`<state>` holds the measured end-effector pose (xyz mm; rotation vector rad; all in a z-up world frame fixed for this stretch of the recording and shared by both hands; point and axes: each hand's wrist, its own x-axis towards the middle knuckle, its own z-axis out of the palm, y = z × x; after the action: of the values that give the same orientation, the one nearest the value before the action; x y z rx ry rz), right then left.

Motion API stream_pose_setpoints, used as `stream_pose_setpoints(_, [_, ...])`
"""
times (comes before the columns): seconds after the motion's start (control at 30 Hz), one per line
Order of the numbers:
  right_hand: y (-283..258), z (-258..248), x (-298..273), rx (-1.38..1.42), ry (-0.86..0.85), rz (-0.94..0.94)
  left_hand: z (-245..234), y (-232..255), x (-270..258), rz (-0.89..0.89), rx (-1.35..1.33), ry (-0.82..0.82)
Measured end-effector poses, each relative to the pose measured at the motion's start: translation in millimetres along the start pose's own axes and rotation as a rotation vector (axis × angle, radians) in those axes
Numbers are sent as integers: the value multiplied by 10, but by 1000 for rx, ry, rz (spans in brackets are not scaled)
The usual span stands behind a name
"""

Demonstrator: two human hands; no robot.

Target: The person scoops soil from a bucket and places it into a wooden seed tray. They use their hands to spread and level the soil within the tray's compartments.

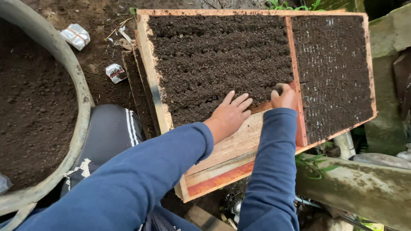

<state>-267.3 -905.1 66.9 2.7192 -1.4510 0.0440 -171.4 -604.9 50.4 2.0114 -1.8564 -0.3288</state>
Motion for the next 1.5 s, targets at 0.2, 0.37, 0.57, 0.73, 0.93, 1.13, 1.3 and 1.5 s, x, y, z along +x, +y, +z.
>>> stream_pose_setpoints(0.2, [357,457,306,-351,-155,-355,290,-23,207,-12,-31,109])
stream_pose_setpoints(0.37, [-558,-252,-369,-380,24,-335,-475,-269,-475,32,-126,166])
stream_pose_setpoints(0.57, [-2839,-784,-1695,261,261,-778,-1266,-1569,-2460,-364,-52,336])
stream_pose_setpoints(0.73, [-4624,-381,-3429,664,-179,-1243,-1324,-2195,-4842,-631,30,411])
stream_pose_setpoints(0.93, [-5498,1253,-4523,132,-720,-1421,-242,-2276,-6018,-1132,-69,-37])
stream_pose_setpoints(1.13, [-5806,615,-4648,456,-575,-1153,-189,-2318,-6013,-1086,-200,11])
stream_pose_setpoints(1.3, [-5806,838,-4929,601,-694,-1012,-127,-2289,-5970,-1058,-309,162])
stream_pose_setpoints(1.5, [-5684,1043,-4678,916,-848,-770,-838,-2007,-6117,-1030,-519,269])
